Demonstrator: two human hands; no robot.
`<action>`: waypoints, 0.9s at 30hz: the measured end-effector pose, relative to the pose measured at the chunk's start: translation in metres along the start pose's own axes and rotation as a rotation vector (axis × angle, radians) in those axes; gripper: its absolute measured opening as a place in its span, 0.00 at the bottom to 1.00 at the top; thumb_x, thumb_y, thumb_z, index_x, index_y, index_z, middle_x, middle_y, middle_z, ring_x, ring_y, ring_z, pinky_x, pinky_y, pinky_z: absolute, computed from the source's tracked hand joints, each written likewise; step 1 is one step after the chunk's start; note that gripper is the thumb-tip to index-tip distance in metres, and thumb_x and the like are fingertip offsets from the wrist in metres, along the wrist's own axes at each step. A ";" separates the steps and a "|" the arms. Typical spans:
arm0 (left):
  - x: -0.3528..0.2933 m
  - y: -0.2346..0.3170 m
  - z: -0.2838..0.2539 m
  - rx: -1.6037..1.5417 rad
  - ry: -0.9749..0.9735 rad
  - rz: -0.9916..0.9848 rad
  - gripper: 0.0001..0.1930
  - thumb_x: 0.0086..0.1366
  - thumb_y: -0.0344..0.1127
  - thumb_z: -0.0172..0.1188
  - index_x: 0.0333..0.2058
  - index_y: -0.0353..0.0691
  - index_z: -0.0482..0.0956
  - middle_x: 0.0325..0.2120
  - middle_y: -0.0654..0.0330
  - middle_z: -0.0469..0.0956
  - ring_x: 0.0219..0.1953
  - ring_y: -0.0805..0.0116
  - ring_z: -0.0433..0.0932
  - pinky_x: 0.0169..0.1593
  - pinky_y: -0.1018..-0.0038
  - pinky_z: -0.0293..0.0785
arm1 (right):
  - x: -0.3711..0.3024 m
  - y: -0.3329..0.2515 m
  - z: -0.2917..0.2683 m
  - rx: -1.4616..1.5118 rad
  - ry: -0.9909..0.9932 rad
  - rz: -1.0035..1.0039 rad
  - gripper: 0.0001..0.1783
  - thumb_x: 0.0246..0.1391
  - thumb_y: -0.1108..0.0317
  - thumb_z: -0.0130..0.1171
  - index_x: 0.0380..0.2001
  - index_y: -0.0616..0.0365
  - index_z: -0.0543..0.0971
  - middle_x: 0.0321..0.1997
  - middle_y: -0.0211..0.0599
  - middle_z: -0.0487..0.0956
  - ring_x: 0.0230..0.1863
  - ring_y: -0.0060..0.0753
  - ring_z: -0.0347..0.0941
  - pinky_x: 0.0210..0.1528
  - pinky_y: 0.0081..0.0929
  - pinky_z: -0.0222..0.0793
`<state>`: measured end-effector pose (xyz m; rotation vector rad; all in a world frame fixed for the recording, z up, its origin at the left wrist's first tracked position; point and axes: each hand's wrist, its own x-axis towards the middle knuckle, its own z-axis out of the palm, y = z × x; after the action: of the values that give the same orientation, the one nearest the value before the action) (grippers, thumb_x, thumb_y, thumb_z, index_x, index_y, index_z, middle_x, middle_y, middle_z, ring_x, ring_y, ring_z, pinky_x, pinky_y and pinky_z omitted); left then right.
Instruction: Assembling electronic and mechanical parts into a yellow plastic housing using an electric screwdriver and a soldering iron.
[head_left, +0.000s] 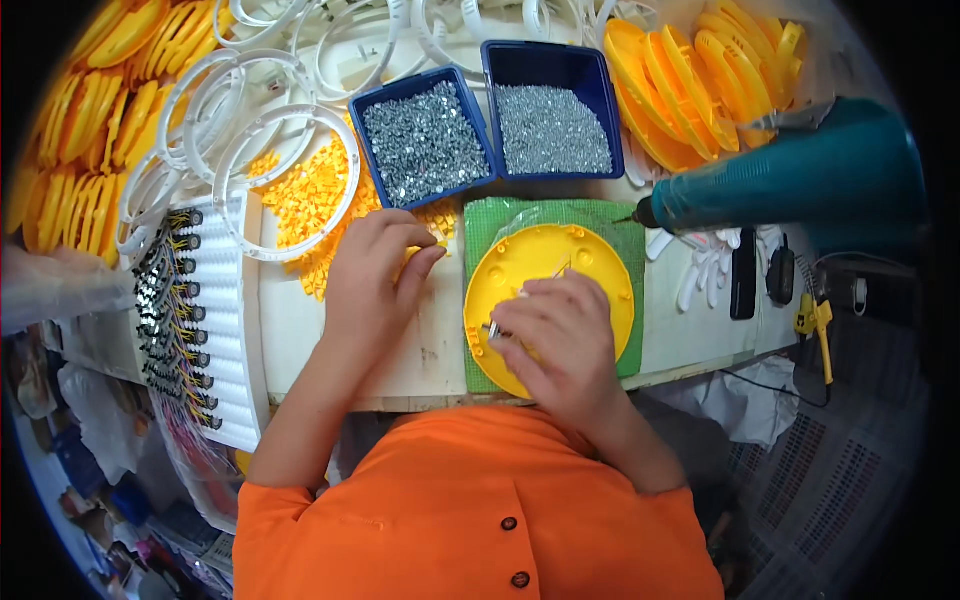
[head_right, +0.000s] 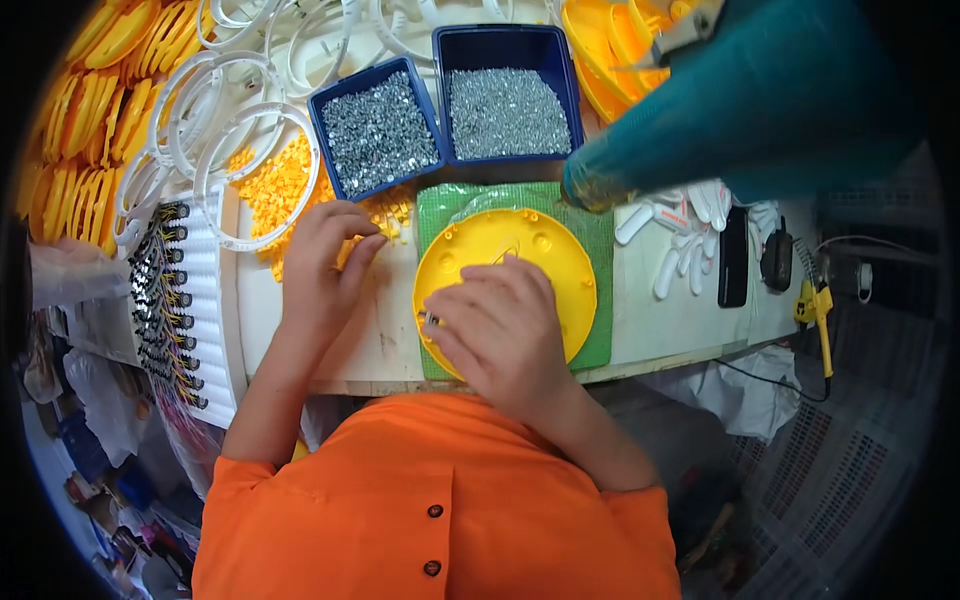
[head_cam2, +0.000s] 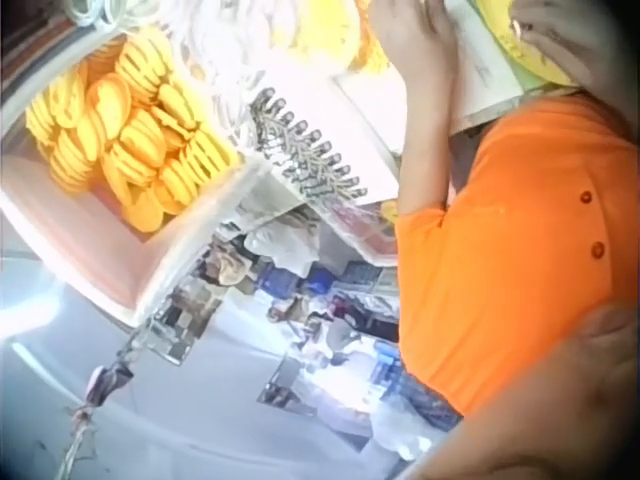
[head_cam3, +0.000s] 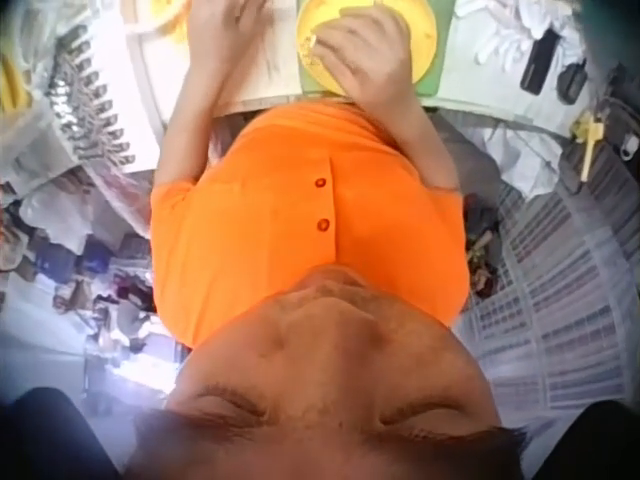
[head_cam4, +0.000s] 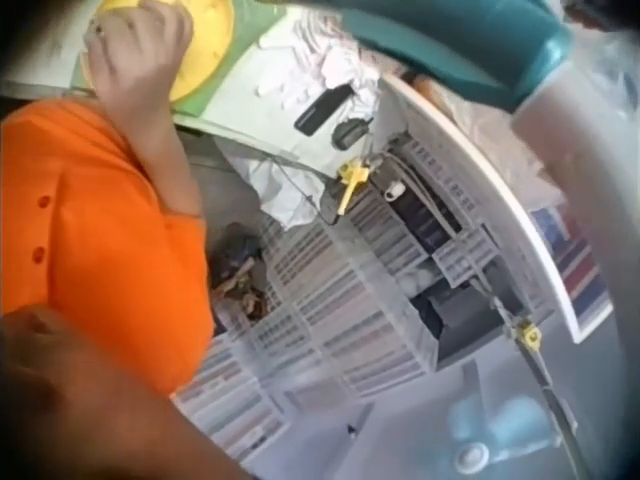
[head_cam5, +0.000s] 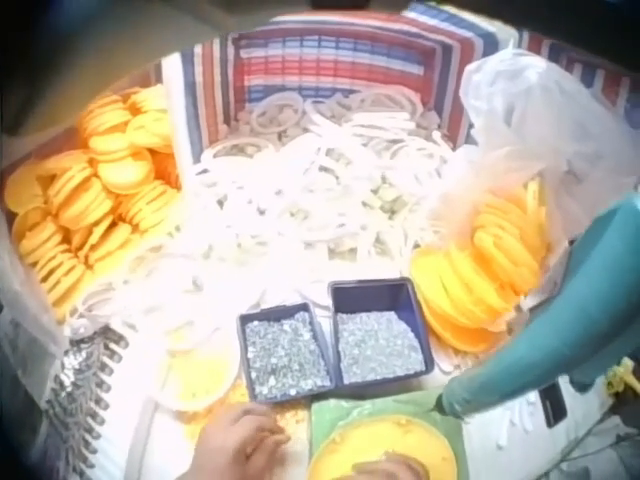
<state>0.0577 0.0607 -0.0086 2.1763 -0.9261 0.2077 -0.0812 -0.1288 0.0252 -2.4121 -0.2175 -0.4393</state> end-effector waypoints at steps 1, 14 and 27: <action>-0.005 0.005 -0.002 -0.003 -0.008 0.001 0.05 0.62 0.29 0.67 0.35 0.39 0.80 0.36 0.58 0.80 0.39 0.62 0.79 0.44 0.68 0.74 | -0.001 0.002 0.001 -0.006 0.042 0.015 0.16 0.44 0.69 0.74 0.40 0.52 0.85 0.41 0.31 0.83 0.48 0.42 0.77 0.60 0.45 0.64; -0.067 0.054 0.008 -1.353 -0.119 -0.981 0.10 0.74 0.37 0.59 0.43 0.35 0.77 0.32 0.62 0.81 0.34 0.78 0.80 0.35 0.83 0.77 | 0.002 0.004 0.010 -0.036 0.005 -0.117 0.15 0.46 0.68 0.73 0.40 0.51 0.86 0.42 0.28 0.85 0.50 0.40 0.76 0.65 0.46 0.60; -0.060 0.063 0.007 -0.790 -0.032 -0.622 0.07 0.68 0.31 0.63 0.43 0.38 0.79 0.31 0.61 0.81 0.34 0.70 0.81 0.37 0.76 0.78 | 0.011 0.022 0.001 0.076 -0.168 -0.107 0.17 0.49 0.67 0.72 0.44 0.50 0.85 0.41 0.27 0.86 0.47 0.37 0.79 0.70 0.48 0.55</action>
<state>-0.0294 0.0596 -0.0014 1.6063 -0.2259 -0.4288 -0.0645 -0.1441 0.0158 -2.3705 -0.4319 -0.2705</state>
